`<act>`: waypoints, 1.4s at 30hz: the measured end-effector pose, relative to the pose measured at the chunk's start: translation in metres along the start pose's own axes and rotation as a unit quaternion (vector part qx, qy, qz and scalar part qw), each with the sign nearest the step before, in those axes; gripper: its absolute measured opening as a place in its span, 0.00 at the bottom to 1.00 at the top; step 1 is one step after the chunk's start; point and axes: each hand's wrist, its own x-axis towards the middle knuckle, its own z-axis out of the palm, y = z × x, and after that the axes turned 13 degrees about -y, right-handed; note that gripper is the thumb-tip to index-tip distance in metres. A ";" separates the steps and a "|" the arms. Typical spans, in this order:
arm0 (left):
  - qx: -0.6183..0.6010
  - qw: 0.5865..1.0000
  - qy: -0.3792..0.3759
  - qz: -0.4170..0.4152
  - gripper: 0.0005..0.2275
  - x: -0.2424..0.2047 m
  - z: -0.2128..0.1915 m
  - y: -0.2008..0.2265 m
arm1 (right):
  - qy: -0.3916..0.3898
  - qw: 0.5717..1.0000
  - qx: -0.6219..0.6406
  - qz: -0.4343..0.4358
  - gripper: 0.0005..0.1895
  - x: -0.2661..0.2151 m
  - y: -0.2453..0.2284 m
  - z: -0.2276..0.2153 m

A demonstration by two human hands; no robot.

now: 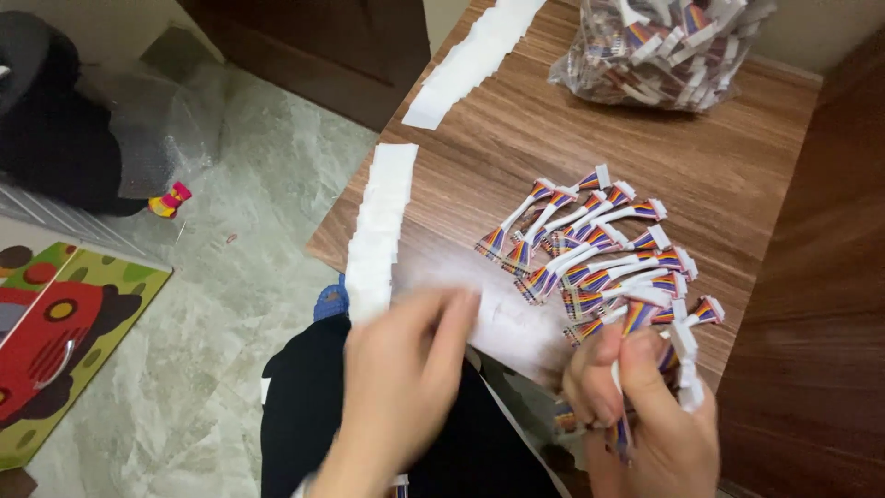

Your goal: Applying small strips of white adhesive tape to the wire ends of electronic connectors

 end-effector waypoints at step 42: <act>-0.103 0.981 0.068 0.147 0.02 -0.072 0.020 0.024 | -0.033 0.990 -0.132 0.035 0.09 -0.026 0.002 0.026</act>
